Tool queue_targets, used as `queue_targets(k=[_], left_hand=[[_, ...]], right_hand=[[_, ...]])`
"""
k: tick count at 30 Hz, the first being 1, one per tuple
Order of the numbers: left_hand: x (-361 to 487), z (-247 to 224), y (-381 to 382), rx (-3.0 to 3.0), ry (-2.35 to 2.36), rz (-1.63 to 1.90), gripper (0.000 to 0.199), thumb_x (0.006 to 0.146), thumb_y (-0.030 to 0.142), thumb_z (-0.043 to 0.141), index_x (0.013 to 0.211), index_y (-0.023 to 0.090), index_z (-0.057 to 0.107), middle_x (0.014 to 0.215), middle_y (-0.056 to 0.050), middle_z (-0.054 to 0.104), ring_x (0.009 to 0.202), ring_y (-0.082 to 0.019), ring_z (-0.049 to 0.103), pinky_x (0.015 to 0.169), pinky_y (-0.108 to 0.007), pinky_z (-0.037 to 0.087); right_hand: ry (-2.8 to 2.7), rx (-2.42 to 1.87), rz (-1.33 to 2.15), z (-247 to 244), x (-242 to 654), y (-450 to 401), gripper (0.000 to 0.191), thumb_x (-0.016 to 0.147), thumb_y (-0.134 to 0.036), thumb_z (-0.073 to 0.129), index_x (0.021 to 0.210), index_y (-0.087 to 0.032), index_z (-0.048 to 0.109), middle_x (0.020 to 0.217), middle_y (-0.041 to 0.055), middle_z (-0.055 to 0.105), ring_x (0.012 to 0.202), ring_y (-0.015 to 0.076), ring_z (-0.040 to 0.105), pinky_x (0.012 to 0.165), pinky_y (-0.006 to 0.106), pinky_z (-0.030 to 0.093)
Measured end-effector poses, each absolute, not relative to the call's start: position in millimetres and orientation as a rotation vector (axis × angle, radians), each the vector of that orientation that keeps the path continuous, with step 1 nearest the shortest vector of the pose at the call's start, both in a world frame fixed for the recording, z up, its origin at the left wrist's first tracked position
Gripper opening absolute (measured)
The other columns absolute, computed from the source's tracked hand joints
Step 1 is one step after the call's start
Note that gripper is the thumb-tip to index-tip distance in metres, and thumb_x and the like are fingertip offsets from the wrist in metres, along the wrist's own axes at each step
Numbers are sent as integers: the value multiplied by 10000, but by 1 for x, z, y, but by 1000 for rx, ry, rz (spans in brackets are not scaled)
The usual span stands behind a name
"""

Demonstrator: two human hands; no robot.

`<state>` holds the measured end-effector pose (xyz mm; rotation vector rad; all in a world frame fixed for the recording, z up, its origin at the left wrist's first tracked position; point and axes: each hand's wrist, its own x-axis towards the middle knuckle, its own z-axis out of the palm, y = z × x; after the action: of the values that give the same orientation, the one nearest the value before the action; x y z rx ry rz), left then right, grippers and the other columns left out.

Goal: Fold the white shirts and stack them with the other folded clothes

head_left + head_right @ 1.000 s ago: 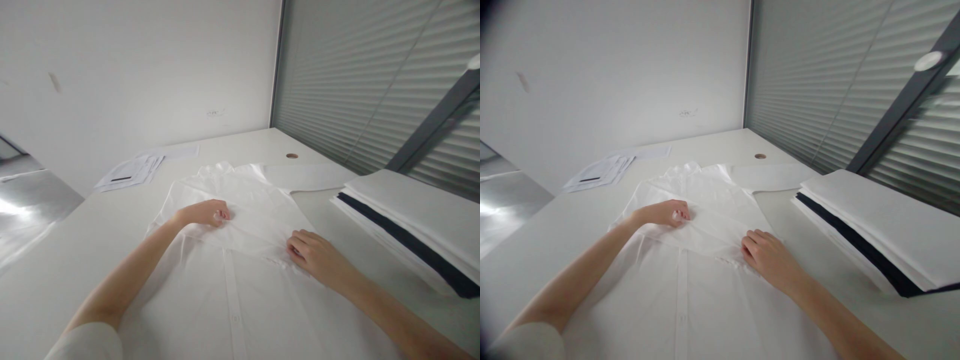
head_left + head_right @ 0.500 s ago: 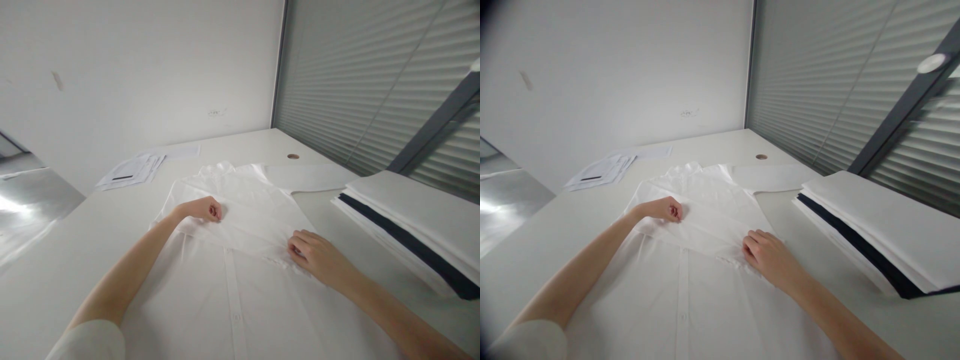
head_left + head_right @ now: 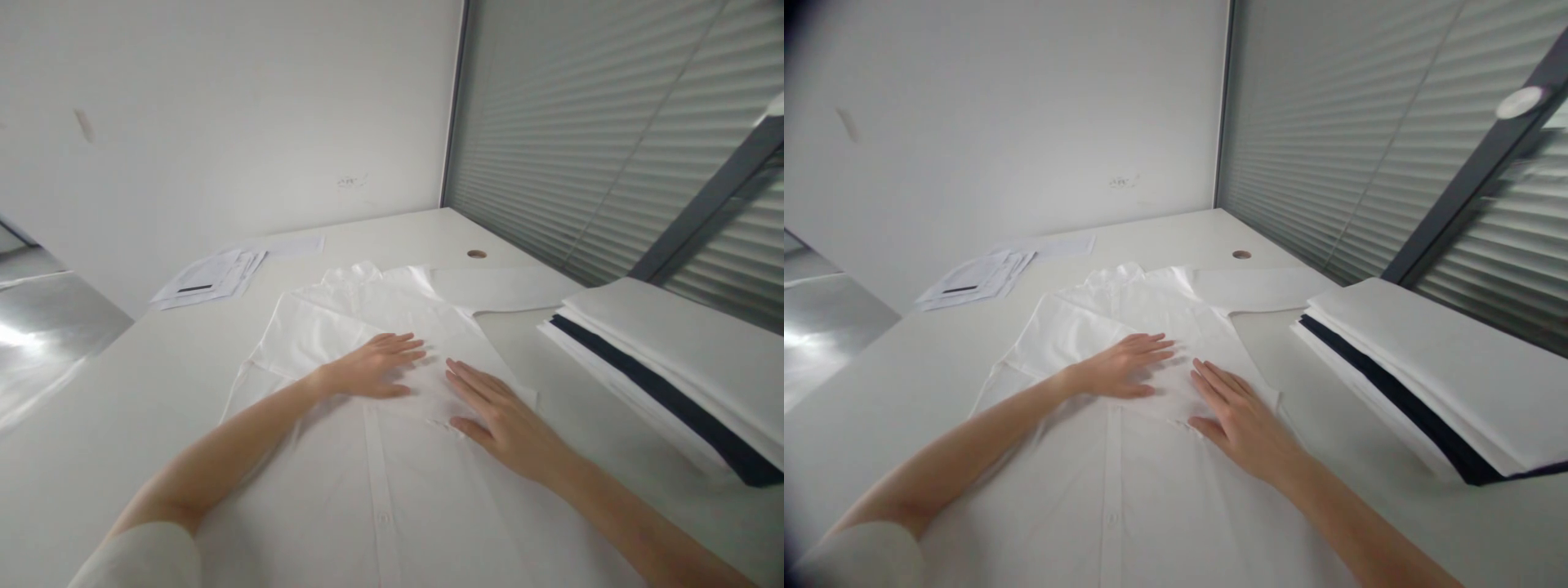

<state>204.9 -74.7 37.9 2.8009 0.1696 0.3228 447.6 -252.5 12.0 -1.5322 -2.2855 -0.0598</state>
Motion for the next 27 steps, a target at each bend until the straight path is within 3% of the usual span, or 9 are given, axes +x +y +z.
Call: queue_targets(k=[4, 11, 14, 17, 20, 23, 27], left_hand=[[206, 31, -82, 2833, 123, 189, 677, 957, 466, 537, 1551, 258, 290, 1604, -86, 290, 1501, -244, 211, 1229, -456, 137], [200, 34, -79, 2783, 3, 272, 405, 989, 261, 497, 1388, 297, 550, 1491, -59, 489, 1447, -213, 348, 1213, -469, 212], [202, 30, -79, 2729, -22, 307, 349, 975, 261, 527, 1311, 272, 622, 1455, -73, 528, 1425, -215, 389, 1210, -476, 223], [203, 24, -71, 2551, 54, 327, 250, 963, 315, 562, 1127, 220, 725, 1408, -95, 572, 1373, -210, 467, 1201, -438, 258], [198, 20, -54, 2336, 313, 340, 303, 947, 408, 572, 874, 183, 761, 1337, -103, 634, 1280, -206, 567, 1109, -361, 407], [185, 18, -29, 2296, 603, 414, 396, 953, 495, 518, 1043, 181, 741, 1356, -105, 622, 1253, -220, 587, 1068, -372, 453], [162, 16, 1, 2430, 911, 472, 563, 1016, 495, 285, 1403, 168, 530, 1500, -113, 476, 1411, -219, 412, 1196, -422, 269]], right_hand=[[-2407, -1609, 50, 6, 449, -255, 740, 990, -556, 405, 1593, -204, 161, 1594, 143, 288, 1460, 293, 297, 1149, 521, 348], [-2486, -1569, 96, 6, 457, -257, 760, 964, -596, 442, 1590, -279, 149, 1616, 95, 243, 1484, 295, 223, 1180, 535, 280], [-2503, -1595, 117, 8, 457, -259, 761, 961, -606, 438, 1588, -276, 161, 1616, 94, 244, 1485, 303, 215, 1178, 542, 283], [-2518, -1632, 132, 11, 456, -262, 741, 964, -611, 421, 1584, -279, 186, 1618, 92, 232, 1486, 316, 201, 1172, 564, 284], [-2521, -1624, 144, 12, 456, -262, 704, 962, -606, 438, 1570, -318, 231, 1620, 82, 224, 1484, 328, 196, 1166, 582, 282], [-2508, -1600, 163, 12, 457, -261, 702, 954, -602, 465, 1564, -333, 244, 1617, 86, 233, 1480, 338, 199, 1159, 598, 284], [-2497, -1580, 180, 12, 458, -261, 713, 947, -598, 488, 1563, -340, 240, 1615, 83, 236, 1480, 335, 197, 1161, 595, 281]])
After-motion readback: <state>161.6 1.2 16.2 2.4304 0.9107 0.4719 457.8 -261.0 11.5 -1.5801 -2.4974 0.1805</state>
